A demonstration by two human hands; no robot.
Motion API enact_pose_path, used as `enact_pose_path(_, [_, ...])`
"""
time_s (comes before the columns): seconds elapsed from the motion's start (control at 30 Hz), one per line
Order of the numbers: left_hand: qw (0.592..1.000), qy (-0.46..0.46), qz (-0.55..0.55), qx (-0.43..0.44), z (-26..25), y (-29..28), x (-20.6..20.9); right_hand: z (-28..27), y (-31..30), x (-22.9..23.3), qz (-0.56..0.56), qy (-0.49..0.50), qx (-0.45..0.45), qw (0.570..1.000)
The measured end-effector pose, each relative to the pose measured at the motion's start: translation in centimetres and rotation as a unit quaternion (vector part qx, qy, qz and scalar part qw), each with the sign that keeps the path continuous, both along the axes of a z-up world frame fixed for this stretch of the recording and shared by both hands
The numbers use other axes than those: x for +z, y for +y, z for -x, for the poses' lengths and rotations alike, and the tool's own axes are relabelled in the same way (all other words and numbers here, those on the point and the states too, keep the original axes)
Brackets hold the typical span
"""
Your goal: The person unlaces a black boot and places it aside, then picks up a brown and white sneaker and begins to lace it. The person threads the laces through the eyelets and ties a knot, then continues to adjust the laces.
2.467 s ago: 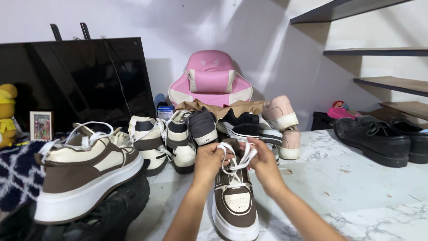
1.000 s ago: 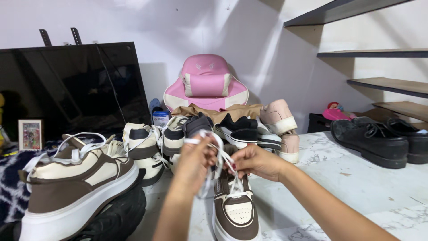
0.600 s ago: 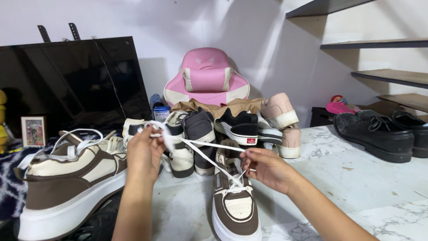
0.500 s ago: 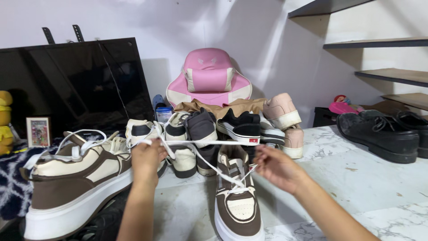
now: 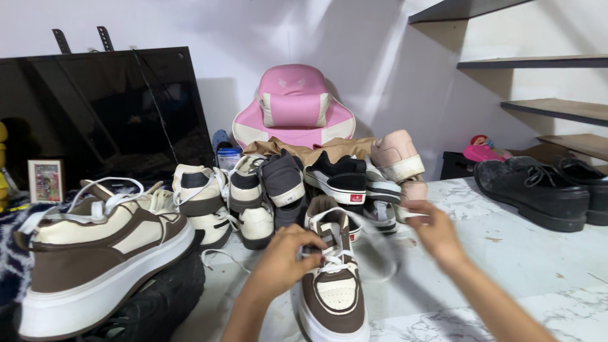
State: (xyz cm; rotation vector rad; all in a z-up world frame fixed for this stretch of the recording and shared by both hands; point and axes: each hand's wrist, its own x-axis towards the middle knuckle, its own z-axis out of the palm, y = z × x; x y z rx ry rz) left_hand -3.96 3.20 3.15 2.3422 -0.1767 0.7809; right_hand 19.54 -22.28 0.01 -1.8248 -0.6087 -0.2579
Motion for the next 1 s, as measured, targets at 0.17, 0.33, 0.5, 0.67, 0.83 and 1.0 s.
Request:
enact_pose_path(0.17, [0.999, 0.005, -0.052, -0.002, -0.7, -0.4, -0.6, 7.1, 4.7, 0.5, 0.101, -0.048, 0.179, 0.977])
enact_pose_path(0.33, [0.999, 0.032, 0.013, -0.026, -2.1, 0.6, -0.7, 10.0, 5.6, 1.7, 0.137, 0.025, 0.157, 0.978])
enact_pose_path(0.5, [0.986, 0.142, 0.089, -0.012, -3.0, 1.6, -1.5, 7.8, 4.8, 1.3, 0.104, 0.055, 0.296, 0.948])
enact_pose_path(0.67, [0.982, 0.14, 0.12, -0.04, -3.4, 1.9, -1.3, 6.0, 4.8, 1.7, 0.098, 0.113, 0.363, 0.92])
enact_pose_path(0.83, [0.988, 0.142, 0.059, -0.02, -3.4, 2.9, -1.6, 5.7, 4.1, 2.7, 0.164, 0.093, 0.356, 0.915])
enact_pose_path(1.0, [0.968, 0.173, 0.168, -0.069, -3.6, 3.0, -2.7, 6.4, 3.5, 2.9, 0.151, 0.131, 0.381, 0.903])
